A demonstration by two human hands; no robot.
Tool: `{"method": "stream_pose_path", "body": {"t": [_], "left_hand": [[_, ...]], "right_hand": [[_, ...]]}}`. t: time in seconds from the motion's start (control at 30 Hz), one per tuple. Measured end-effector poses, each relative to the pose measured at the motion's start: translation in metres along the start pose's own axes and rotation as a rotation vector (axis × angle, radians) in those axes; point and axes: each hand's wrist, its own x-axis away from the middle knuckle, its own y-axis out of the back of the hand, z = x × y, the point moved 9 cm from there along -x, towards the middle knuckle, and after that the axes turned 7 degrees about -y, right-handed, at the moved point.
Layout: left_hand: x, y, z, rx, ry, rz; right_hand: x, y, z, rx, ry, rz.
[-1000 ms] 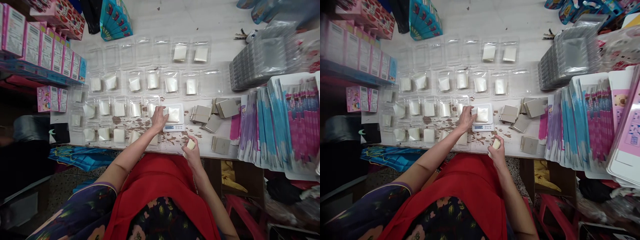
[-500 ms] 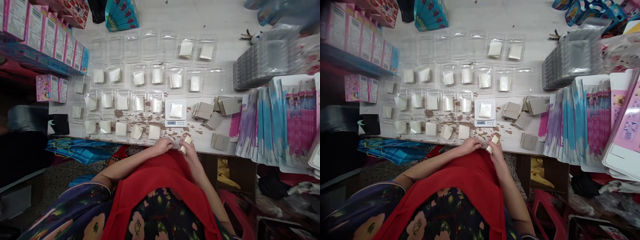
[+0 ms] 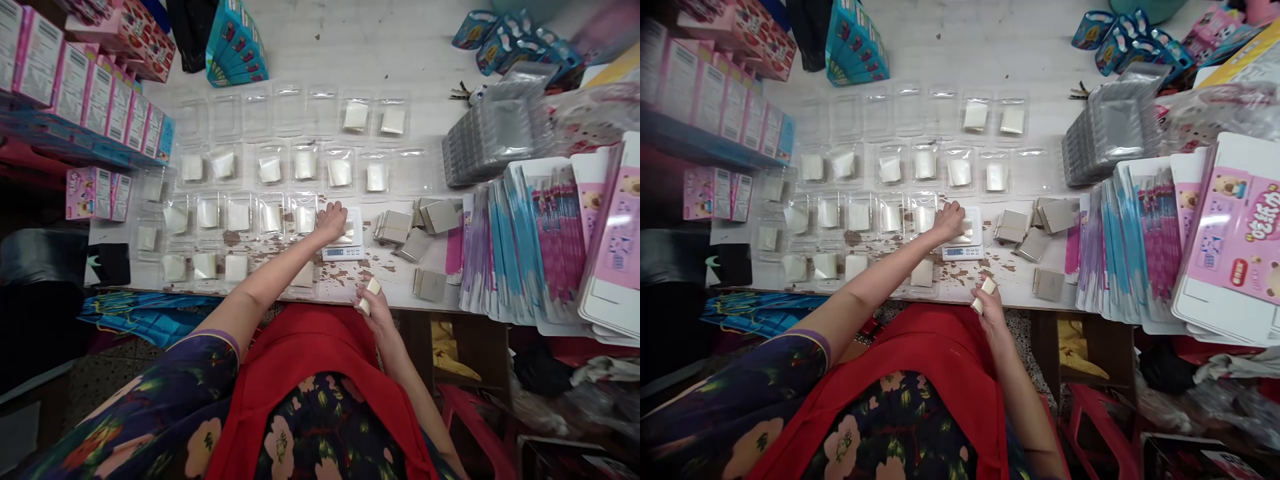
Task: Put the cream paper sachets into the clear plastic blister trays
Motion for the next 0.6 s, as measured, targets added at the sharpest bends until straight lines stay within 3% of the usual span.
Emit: {"method": "stream_pose_path", "body": {"t": [0.2, 0.37, 0.6], "left_hand": [[-0.005, -0.004, 0.007, 0.006, 0.014, 0.071], [0.001, -0.003, -0.001, -0.049, -0.112, 0.029], [0.004, -0.013, 0.006, 0.013, -0.105, 0.082]], "right_hand": [[-0.003, 0.011, 0.007, -0.021, 0.005, 0.009], [-0.007, 0.012, 0.013, -0.036, -0.008, 0.009], [-0.015, 0.014, 0.018, -0.054, -0.026, -0.009]]}}
